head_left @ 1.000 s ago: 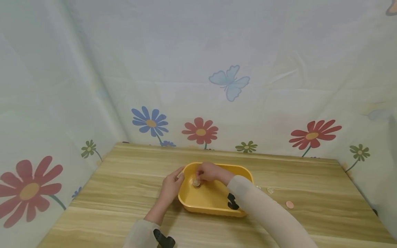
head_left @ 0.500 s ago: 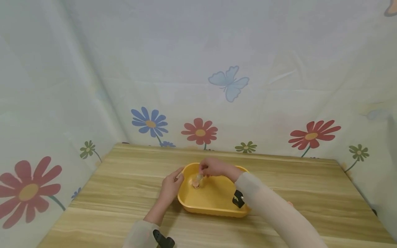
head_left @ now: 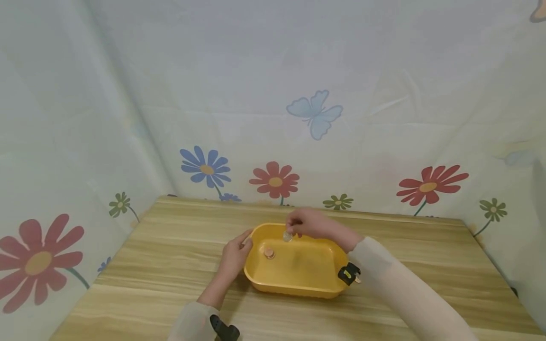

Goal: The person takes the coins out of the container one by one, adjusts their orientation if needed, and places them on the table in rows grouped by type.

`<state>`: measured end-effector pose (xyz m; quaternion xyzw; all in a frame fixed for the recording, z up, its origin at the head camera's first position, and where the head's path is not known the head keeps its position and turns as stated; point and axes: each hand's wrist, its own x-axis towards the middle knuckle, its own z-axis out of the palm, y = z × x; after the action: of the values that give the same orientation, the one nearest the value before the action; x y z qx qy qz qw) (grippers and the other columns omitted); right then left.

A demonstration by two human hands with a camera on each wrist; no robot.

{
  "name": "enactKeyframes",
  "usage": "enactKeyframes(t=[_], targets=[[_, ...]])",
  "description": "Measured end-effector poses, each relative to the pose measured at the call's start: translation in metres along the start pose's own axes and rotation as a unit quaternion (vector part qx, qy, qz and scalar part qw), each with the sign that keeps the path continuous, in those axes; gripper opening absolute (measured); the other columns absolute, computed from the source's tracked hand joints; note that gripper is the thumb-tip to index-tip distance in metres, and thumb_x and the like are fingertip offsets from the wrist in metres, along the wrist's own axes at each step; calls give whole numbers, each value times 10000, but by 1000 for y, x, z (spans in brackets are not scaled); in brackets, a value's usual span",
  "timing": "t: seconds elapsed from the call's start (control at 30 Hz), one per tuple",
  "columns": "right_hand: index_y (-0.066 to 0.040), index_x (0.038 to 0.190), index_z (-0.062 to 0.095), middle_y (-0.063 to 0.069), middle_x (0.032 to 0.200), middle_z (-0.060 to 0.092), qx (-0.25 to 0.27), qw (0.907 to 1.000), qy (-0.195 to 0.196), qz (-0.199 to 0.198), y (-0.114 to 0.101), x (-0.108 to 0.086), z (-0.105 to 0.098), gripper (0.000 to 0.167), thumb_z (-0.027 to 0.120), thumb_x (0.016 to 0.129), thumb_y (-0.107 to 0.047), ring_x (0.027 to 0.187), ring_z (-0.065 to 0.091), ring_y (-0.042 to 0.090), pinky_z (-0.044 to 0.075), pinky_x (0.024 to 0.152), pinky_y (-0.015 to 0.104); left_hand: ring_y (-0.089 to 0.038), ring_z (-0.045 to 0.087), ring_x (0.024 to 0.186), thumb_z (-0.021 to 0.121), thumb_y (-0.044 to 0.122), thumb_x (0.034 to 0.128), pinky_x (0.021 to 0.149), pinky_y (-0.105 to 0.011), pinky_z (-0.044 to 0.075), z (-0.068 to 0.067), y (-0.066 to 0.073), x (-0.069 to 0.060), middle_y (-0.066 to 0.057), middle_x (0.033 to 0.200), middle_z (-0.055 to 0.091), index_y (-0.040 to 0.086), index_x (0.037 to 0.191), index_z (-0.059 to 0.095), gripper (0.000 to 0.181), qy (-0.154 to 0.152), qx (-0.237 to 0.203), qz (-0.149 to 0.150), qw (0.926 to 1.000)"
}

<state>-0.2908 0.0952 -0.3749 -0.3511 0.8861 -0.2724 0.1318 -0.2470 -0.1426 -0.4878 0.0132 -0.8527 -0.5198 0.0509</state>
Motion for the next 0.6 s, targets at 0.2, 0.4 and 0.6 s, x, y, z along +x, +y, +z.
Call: enactKeyframes(t=[0.2, 0.4, 0.6], targets=[[-25, 876, 657, 82, 825, 656, 198, 9997, 120, 123, 8, -29, -12, 168, 576, 1019, -58, 711, 567, 83, 546, 685, 235, -95, 482, 530, 535, 141, 1030, 492, -224, 438, 1, 1, 0, -157, 644, 615, 17, 1428, 583, 420, 15, 9, 10, 10000], [-17, 867, 647, 76, 804, 643, 315, 9990, 235, 209, 19, -56, -17, 148, 580, 998, -18, 697, 544, 79, 529, 656, 231, -108, 503, 547, 539, 143, 1029, 506, -228, 451, 1, 0, 1, -153, 664, 628, 27, 1430, 585, 419, 38, 35, -76, 10000], [-7, 867, 645, 73, 781, 641, 340, 9985, 362, 218, 30, -77, -18, 126, 586, 978, 4, 686, 531, 69, 501, 625, 211, -151, 577, 594, 532, 148, 1037, 528, -239, 481, 1, -1, 1, -194, 771, 705, 23, 1433, 580, 418, 25, 57, -68, 10000]])
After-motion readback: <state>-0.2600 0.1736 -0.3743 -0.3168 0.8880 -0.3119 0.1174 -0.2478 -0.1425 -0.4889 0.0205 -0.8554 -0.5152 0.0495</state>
